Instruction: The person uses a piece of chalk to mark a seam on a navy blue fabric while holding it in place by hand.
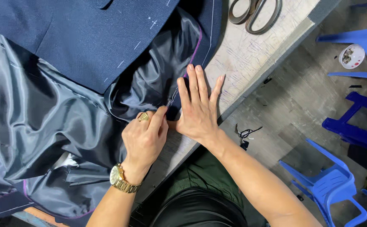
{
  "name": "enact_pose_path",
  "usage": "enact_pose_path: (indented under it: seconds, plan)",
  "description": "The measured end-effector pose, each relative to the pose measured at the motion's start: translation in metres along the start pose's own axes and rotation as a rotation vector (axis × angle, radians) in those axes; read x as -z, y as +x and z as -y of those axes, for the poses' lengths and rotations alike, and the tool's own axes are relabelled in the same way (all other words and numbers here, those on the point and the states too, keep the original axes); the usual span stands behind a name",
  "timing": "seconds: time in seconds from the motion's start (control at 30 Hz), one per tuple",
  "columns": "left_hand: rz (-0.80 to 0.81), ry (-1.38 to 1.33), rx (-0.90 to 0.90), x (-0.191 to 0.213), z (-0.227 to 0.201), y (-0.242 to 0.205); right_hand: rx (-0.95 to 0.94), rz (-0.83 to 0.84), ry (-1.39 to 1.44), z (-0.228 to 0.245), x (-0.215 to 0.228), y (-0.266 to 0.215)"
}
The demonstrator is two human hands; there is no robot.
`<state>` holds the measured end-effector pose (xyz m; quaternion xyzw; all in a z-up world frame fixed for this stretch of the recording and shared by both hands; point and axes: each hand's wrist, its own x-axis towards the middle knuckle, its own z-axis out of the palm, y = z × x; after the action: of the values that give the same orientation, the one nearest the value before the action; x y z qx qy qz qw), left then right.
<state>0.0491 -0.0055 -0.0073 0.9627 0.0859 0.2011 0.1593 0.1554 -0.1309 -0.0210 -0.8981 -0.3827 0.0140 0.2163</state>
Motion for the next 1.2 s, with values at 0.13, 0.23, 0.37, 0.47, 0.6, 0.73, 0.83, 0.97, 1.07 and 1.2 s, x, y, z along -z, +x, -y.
enact_pose_path:
  seconds: [0.13, 0.23, 0.37, 0.47, 0.6, 0.73, 0.83, 0.97, 1.07, 1.2]
  plan:
    - [0.001, 0.013, -0.008, -0.005, 0.001, -0.002, 0.0, 0.013, 0.003, 0.0, 0.001, 0.0]
    - [0.008, 0.024, -0.009, -0.008, 0.002, -0.004, 0.003, 0.015, -0.003, -0.003, -0.005, -0.002]
    - [0.006, -0.005, 0.001, -0.011, 0.002, -0.003, 0.004, 0.015, -0.007, -0.004, -0.005, -0.002]
    - [0.019, -0.031, 0.026, -0.007, 0.002, -0.005, 0.008, 0.009, -0.004, -0.005, -0.009, -0.004]
    - [0.046, -0.198, 0.215, 0.013, 0.0, -0.013, 0.034, 0.013, 0.084, -0.011, -0.006, -0.006]
    - [-0.094, -0.472, 0.476, 0.012, -0.016, -0.019, 0.058, -0.249, 0.436, -0.019, -0.002, -0.019]
    - [-0.155, -0.607, 0.539, 0.004, -0.027, -0.011, -0.251, -0.435, 0.887, -0.003, 0.005, -0.026]
    - [-0.265, -0.674, 0.424, 0.007, -0.019, 0.009, -0.483, -0.514, 1.177, 0.009, 0.0, -0.025]
    - [-0.356, -0.617, 0.435, 0.014, 0.0, 0.01, -0.587, -0.501, 1.221, 0.014, -0.008, -0.03]
    - [-0.482, -0.547, 0.416, 0.018, 0.013, 0.004, -0.683, -0.493, 1.293, 0.019, -0.015, -0.034]
